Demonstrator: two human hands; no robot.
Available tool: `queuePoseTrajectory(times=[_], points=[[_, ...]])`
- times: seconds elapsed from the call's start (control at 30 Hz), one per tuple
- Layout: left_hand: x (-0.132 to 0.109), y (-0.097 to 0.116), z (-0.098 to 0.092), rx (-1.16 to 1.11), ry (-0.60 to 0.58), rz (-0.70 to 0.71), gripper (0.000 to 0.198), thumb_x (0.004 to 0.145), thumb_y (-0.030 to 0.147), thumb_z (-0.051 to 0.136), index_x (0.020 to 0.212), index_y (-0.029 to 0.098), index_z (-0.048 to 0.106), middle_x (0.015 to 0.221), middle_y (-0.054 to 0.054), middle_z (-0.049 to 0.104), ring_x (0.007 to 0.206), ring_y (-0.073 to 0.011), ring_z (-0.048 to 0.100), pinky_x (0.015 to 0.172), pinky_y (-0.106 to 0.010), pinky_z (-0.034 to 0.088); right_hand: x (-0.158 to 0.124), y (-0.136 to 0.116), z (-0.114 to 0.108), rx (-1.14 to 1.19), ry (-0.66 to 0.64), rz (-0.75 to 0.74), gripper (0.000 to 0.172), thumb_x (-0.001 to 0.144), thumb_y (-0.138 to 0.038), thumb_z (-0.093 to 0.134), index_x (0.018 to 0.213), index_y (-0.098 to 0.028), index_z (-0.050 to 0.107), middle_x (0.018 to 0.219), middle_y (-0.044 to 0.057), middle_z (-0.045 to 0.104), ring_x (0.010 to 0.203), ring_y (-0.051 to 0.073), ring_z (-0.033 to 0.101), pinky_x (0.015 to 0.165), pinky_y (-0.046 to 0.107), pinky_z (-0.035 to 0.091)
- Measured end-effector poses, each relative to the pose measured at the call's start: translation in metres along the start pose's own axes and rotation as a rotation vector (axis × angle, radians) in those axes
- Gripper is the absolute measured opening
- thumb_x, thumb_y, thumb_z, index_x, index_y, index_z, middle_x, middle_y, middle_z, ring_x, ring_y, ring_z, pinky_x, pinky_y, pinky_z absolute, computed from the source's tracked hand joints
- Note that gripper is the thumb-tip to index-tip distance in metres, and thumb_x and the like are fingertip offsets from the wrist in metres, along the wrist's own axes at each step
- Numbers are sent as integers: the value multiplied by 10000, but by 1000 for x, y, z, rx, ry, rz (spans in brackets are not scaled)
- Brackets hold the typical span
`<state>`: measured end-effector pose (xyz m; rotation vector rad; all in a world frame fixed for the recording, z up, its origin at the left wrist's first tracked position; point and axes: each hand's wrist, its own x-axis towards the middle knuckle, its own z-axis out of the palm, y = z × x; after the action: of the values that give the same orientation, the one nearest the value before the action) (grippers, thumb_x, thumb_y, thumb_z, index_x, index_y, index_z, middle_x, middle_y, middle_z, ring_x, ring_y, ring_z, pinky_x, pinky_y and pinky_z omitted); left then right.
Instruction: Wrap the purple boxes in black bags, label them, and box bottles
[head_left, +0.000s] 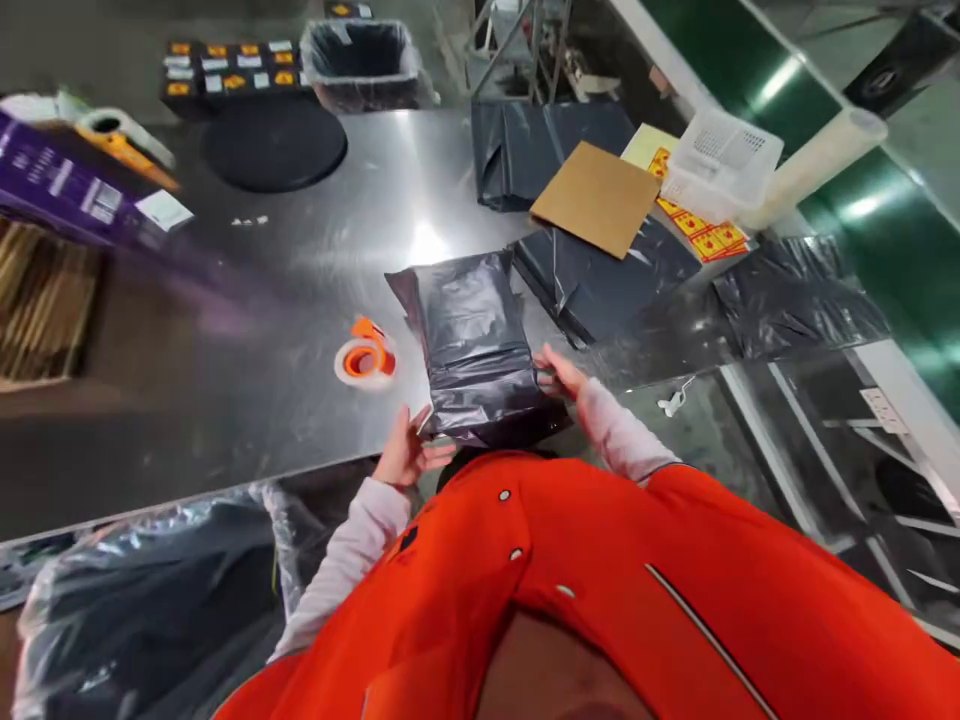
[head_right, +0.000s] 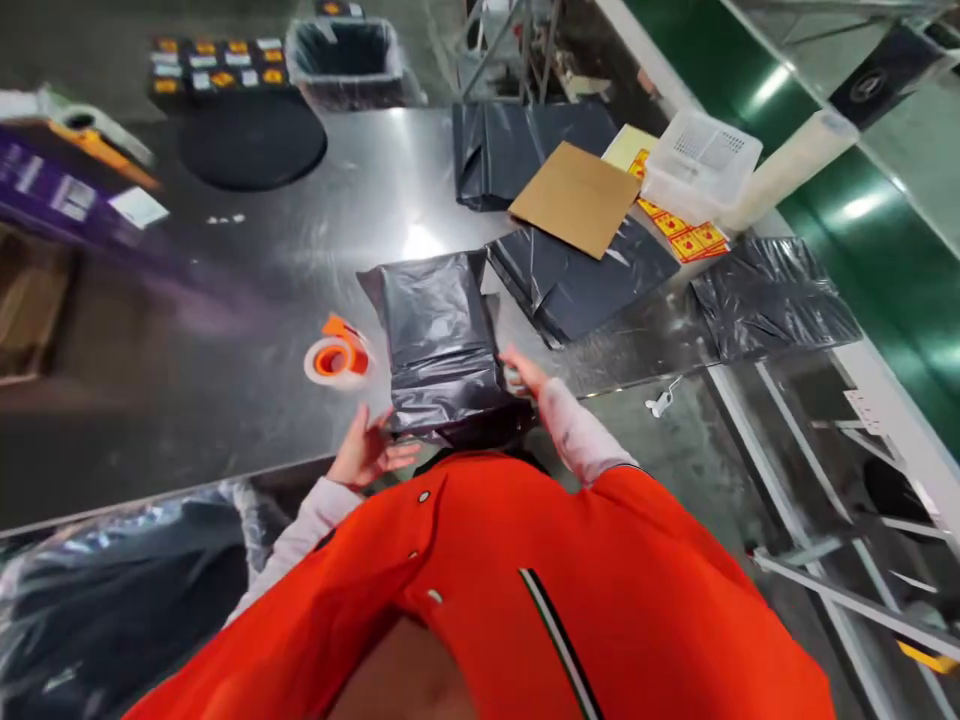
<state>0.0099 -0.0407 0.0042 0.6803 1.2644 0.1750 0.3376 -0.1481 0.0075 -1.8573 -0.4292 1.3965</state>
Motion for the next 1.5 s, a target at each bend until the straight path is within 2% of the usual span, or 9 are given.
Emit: queuePoseTrajectory(times=[0.2, 0.37, 0.5, 0.63, 0.8, 0.9, 1.2, 1.33, 1.5], points=[[0, -54, 29, 516, 513, 622, 1366, 620, 409, 1011, 1744, 164, 273, 1674, -245, 431, 1472, -400, 546, 1225, -457, 480, 0, 46, -21, -632, 81, -560, 1273, 673, -572, 943, 1712, -136, 351, 1582, 237, 530, 1436, 407, 537, 1222, 566, 475], [40, -48, 56, 767, 754, 495, 710, 862, 160, 694, 1565, 115, 602, 1407, -190, 718, 1372, -370, 653, 1182, -414, 493, 8, 83, -11, -912, 235, -600, 663, 901, -79, 534, 1556, -143, 612, 1374, 183, 677, 1266, 307, 665, 1154, 452, 543], [23, -89, -3, 921, 740, 315, 466, 911, 144, 582, 1333, 130, 780, 1317, -172, 771, 1326, -348, 689, 1156, -399, 504, -6, 107, -49, -1086, 203, -574, 541, 947, -126, 529, 1459, -157, 703, 1350, 195, 683, 1215, 328, 690, 1062, 457, 590], [-13, -92, -31, 949, 791, 353, 636, 876, 288, 700, 1469, 58, 670, 1334, -231, 746, 1312, -396, 683, 1161, -461, 511, -24, 92, -67, -1098, 181, -730, 655, 924, -474, 767, 1478, -136, 676, 1423, 222, 657, 1309, 390, 644, 1112, 523, 566], [-5, 18, 56, 1182, 672, 1066, 805, 950, 477, 696, 1648, 128, 497, 1718, -188, 429, 1624, -369, 350, 1362, -527, 211, 4, -12, -5, -1080, 233, -1180, 721, 1068, -582, 545, 1620, -119, 508, 1696, 213, 443, 1610, 408, 360, 1333, 649, 263], [17, 66, 105, 1389, 495, 1039, 713, 1078, 435, 516, 1711, 131, 392, 1793, -168, 283, 1688, -358, 185, 1358, -635, 57, 31, -48, 43, -1262, 75, -1129, 659, 1129, -462, 438, 1650, -58, 436, 1760, 227, 338, 1672, 403, 235, 1343, 714, 87], [24, -19, 88, 1505, 408, 1104, 625, 1034, 228, 490, 1651, 123, 495, 1741, -219, 375, 1662, -367, 279, 1353, -658, 82, 8, 32, 16, -1361, -5, -1112, 731, 1001, -220, 585, 1694, -111, 382, 1781, 179, 326, 1695, 360, 205, 1358, 673, 160], [24, 2, 124, 1495, 348, 1190, 521, 1029, 305, 591, 1514, 114, 617, 1564, -271, 566, 1513, -431, 469, 1273, -689, 244, 6, 24, 27, -1321, 101, -1027, 572, 1013, -257, 607, 1568, -127, 552, 1682, 197, 486, 1602, 382, 361, 1305, 665, 237], [30, 23, 132, 1500, 421, 1118, 750, 1004, 326, 666, 1678, 118, 411, 1626, -304, 463, 1527, -472, 415, 1244, -713, 239, 10, 2, 36, -1370, 213, -1005, 484, 991, -182, 624, 1472, -127, 625, 1504, 220, 608, 1383, 374, 512, 1191, 622, 331]])
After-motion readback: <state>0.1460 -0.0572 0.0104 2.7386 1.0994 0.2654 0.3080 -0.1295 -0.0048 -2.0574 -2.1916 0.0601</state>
